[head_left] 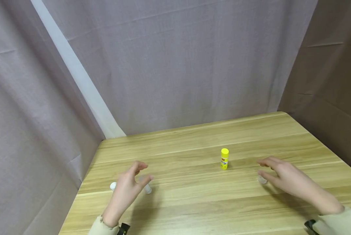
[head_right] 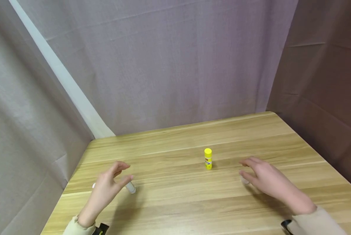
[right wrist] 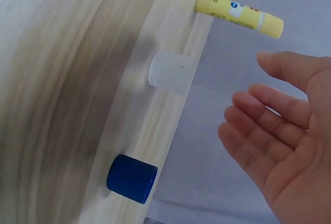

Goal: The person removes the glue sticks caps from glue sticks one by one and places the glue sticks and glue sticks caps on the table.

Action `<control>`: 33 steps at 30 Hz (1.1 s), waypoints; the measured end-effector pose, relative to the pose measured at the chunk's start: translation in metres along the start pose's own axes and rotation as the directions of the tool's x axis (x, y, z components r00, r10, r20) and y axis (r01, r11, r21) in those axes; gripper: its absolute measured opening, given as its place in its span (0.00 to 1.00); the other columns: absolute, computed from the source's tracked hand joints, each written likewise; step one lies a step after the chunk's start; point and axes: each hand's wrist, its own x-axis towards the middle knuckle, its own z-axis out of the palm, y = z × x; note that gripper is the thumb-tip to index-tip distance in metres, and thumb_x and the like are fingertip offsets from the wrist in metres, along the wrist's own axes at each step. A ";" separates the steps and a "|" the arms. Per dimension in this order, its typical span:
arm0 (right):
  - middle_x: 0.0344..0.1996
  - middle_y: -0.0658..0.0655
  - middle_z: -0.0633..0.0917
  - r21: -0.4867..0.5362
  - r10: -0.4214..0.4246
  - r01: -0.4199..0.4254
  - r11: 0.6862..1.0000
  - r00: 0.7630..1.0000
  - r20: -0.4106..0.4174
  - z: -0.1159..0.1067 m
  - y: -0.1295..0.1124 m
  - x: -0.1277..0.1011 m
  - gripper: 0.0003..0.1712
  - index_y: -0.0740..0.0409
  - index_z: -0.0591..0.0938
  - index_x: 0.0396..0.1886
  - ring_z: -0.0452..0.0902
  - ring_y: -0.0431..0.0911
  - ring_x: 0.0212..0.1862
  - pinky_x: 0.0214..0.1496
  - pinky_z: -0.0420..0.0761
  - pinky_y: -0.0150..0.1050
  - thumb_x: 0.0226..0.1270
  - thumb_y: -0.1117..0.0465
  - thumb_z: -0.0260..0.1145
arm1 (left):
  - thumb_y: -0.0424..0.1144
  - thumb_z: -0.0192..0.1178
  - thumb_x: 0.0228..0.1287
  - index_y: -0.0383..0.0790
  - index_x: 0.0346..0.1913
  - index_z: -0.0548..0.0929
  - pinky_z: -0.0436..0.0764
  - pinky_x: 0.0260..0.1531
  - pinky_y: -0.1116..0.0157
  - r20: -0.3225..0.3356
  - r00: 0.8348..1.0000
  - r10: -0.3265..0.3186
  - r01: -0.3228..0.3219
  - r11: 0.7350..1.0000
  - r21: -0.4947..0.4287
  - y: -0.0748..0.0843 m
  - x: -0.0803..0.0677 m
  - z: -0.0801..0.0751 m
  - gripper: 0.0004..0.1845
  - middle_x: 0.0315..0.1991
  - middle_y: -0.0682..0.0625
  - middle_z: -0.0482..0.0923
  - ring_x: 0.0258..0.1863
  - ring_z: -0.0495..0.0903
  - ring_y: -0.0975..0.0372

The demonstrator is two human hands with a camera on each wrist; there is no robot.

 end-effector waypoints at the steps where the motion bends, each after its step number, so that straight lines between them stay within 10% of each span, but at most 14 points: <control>1: 0.49 0.66 0.85 -0.005 -0.003 0.003 1.000 1.000 -0.002 0.000 0.000 0.000 0.23 0.67 0.83 0.54 0.83 0.63 0.49 0.48 0.81 0.61 0.63 0.60 0.74 | 0.39 0.75 0.57 0.38 0.50 0.83 0.81 0.54 0.54 0.020 1.000 0.002 -0.002 1.000 -0.016 0.005 0.001 0.005 0.20 0.49 0.47 0.86 0.52 0.84 0.50; 10: 0.49 0.62 0.86 0.018 0.064 -0.064 0.998 0.997 0.046 0.000 0.005 -0.006 0.22 0.65 0.83 0.55 0.83 0.57 0.47 0.47 0.82 0.58 0.66 0.57 0.72 | 0.47 0.71 0.64 0.40 0.54 0.83 0.78 0.58 0.59 0.249 0.968 0.030 0.048 0.952 -0.303 0.044 0.036 0.066 0.21 0.52 0.48 0.85 0.54 0.82 0.56; 18: 0.45 0.54 0.86 -0.001 0.065 -0.065 0.998 0.998 0.020 0.005 0.004 -0.011 0.20 0.63 0.84 0.53 0.83 0.51 0.44 0.42 0.83 0.52 0.65 0.57 0.74 | 0.49 0.70 0.63 0.34 0.58 0.80 0.78 0.57 0.61 0.377 0.926 0.030 0.117 0.925 -0.361 0.055 0.065 0.131 0.27 0.54 0.46 0.83 0.54 0.81 0.57; 33: 0.45 0.49 0.87 -0.067 0.043 -0.045 0.997 0.999 -0.028 -0.001 0.005 -0.020 0.21 0.58 0.85 0.53 0.83 0.47 0.42 0.40 0.84 0.47 0.62 0.56 0.76 | 0.46 0.72 0.61 0.33 0.65 0.76 0.78 0.56 0.61 0.409 0.912 -0.028 0.219 0.876 -0.429 0.075 0.099 0.193 0.33 0.56 0.46 0.83 0.55 0.81 0.55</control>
